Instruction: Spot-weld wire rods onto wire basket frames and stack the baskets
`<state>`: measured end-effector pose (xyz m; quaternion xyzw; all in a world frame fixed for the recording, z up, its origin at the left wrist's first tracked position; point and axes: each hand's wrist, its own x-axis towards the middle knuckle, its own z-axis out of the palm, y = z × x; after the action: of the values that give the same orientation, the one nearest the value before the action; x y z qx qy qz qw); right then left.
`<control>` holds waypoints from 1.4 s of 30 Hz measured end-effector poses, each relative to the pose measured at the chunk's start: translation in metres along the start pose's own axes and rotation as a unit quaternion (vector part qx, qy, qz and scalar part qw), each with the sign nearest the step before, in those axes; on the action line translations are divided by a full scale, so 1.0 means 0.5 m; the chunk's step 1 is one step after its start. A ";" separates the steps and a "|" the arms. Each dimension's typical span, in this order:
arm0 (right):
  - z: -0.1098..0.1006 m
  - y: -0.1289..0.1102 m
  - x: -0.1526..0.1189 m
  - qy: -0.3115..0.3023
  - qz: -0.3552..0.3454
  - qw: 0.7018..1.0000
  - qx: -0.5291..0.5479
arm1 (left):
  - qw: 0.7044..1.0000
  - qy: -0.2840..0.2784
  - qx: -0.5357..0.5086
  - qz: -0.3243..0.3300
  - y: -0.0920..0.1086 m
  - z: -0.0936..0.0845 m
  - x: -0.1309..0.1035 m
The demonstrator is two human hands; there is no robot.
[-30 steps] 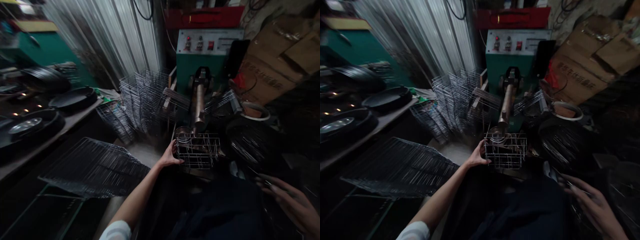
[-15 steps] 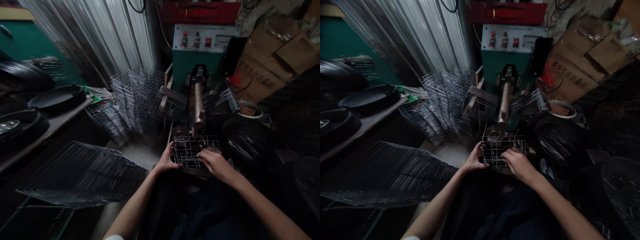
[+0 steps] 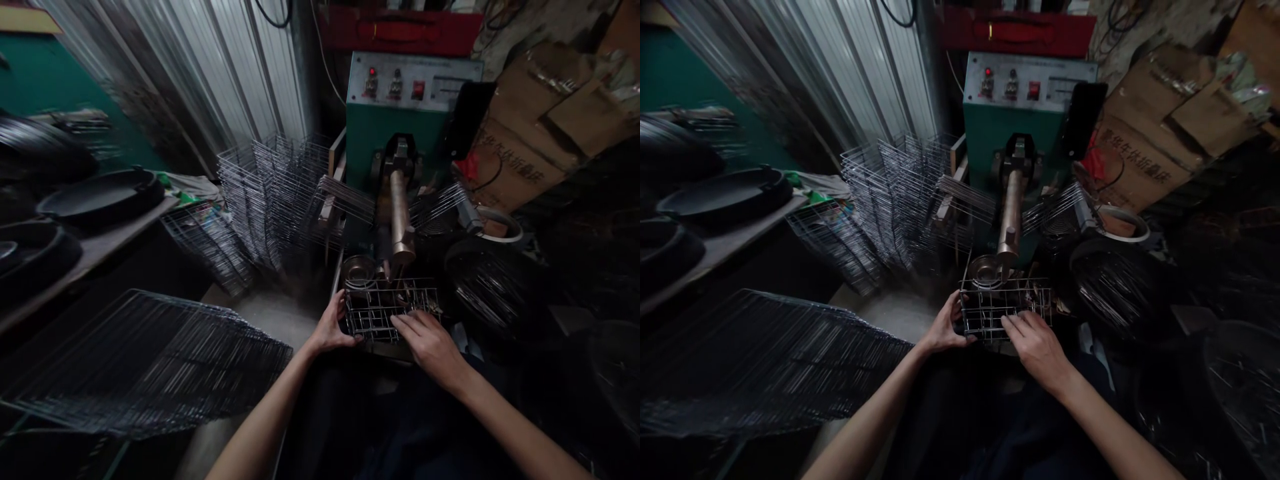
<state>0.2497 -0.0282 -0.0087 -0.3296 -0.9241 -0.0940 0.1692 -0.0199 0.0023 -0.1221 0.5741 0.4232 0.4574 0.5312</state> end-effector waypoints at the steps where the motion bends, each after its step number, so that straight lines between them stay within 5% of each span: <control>1: 0.001 0.001 0.002 0.007 0.000 1.000 0.008 | 1.000 -0.001 -0.002 0.005 -0.002 0.000 0.002; 16: 0.018 0.030 0.018 0.016 0.037 0.999 0.015 | 0.999 0.012 -0.002 0.030 -0.007 0.001 0.032; 24: 0.013 0.030 0.038 0.066 0.074 0.994 0.045 | 0.999 0.024 -0.003 0.025 0.018 0.011 0.031; 33: 0.030 0.070 0.079 0.133 0.132 0.981 0.057 | 1.000 0.023 -0.006 0.019 0.017 -0.015 0.084; 42: 0.038 0.104 0.099 0.099 0.145 0.984 0.002 | 0.998 0.037 -0.037 -0.026 0.021 -0.029 0.119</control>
<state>0.2423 0.0452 -0.0047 -0.4488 -0.8454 -0.0992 0.2721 -0.0206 0.0623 -0.1070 0.5257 0.4403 0.4800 0.5471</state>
